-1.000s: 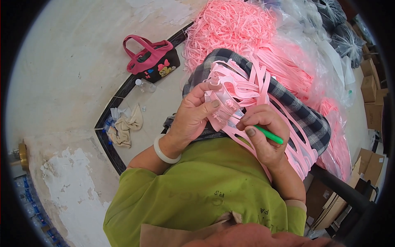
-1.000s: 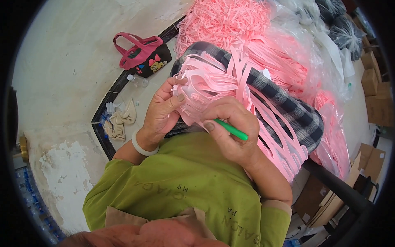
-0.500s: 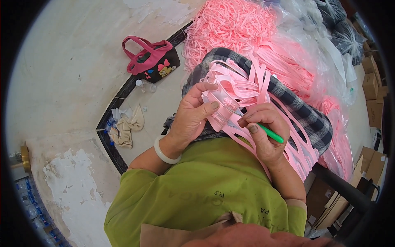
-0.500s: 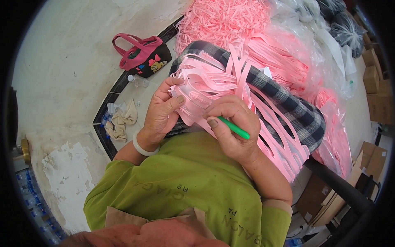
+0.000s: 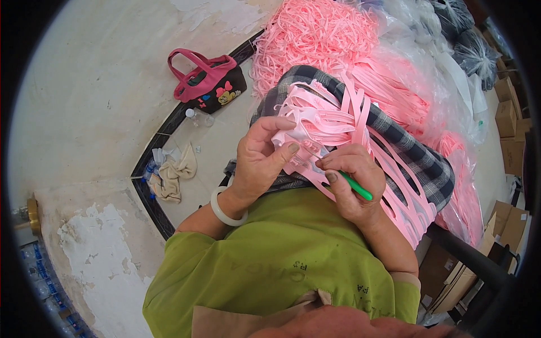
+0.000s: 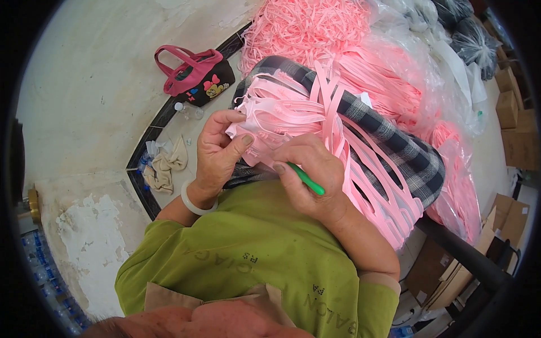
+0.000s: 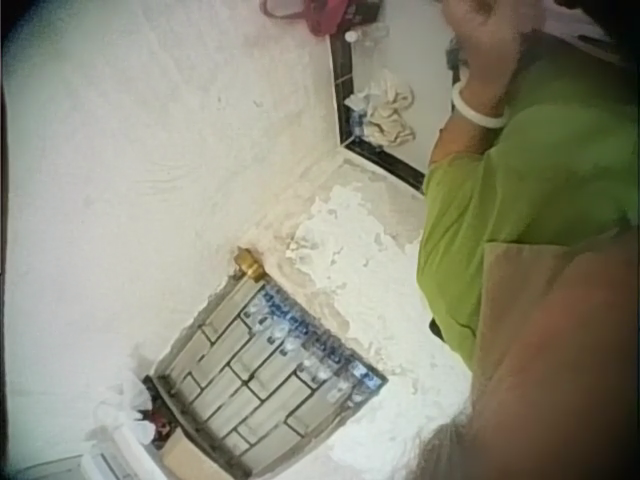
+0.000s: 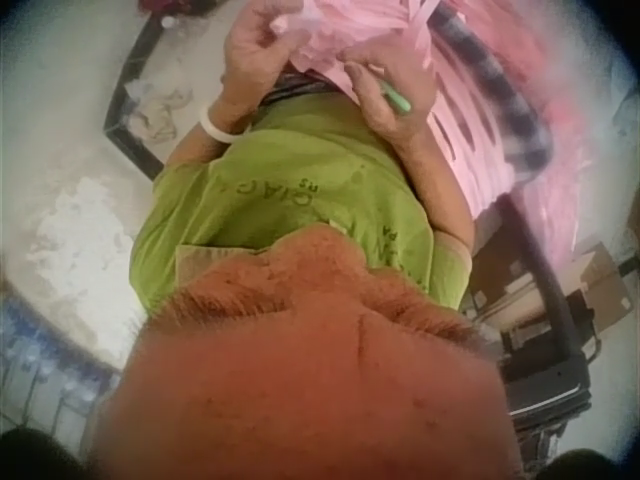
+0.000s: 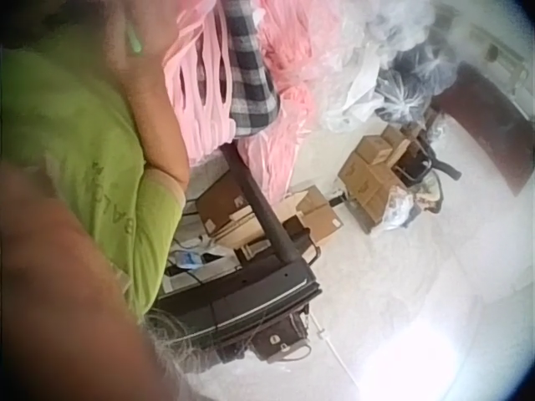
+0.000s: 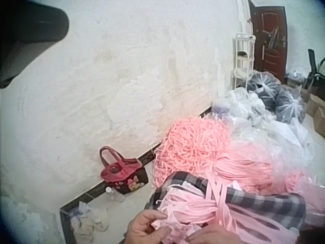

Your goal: The person assembles pink plastic strips by threading and tying them together with a green hook tool.

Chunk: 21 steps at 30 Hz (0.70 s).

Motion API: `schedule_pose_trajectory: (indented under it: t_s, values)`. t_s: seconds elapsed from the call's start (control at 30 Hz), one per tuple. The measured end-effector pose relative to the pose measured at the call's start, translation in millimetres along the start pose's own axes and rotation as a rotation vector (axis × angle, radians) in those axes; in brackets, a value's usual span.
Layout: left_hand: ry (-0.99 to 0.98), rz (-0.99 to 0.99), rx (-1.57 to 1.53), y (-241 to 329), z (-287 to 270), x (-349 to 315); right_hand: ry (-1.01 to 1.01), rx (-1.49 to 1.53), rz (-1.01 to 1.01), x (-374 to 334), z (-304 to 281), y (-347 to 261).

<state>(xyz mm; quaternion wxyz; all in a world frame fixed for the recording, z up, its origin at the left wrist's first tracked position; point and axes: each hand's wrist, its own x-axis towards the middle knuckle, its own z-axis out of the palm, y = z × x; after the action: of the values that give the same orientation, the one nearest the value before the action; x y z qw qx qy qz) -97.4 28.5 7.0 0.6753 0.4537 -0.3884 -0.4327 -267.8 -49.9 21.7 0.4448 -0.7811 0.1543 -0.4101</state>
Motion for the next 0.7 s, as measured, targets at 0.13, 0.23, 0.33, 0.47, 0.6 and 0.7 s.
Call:
schedule_pose_trajectory:
  t_s: [0.13,0.23,0.33,0.47,0.6,0.7]
  values:
    - [-0.061,0.050,0.115,1.4,2.5,-1.0,-0.012,-0.038,0.000,2.1,5.6,2.4]
    - [-0.080,-0.014,0.044,3.6,6.3,2.9,0.043,-0.100,-0.062,4.9,4.6,10.3]
    - [-0.063,-0.122,-0.103,1.7,9.1,3.7,0.094,-0.162,-0.127,10.0,-0.1,15.5]
    - [-0.154,-0.393,-0.201,5.2,11.5,0.4,0.279,-0.272,-0.153,22.0,-25.8,33.6]
    - [-0.339,-0.591,-0.258,-0.1,1.8,2.9,0.328,-0.126,0.089,23.3,-29.2,41.8]
    - [-0.289,-0.570,-0.255,6.3,5.1,4.6,0.265,0.142,0.212,27.8,-44.5,31.8]
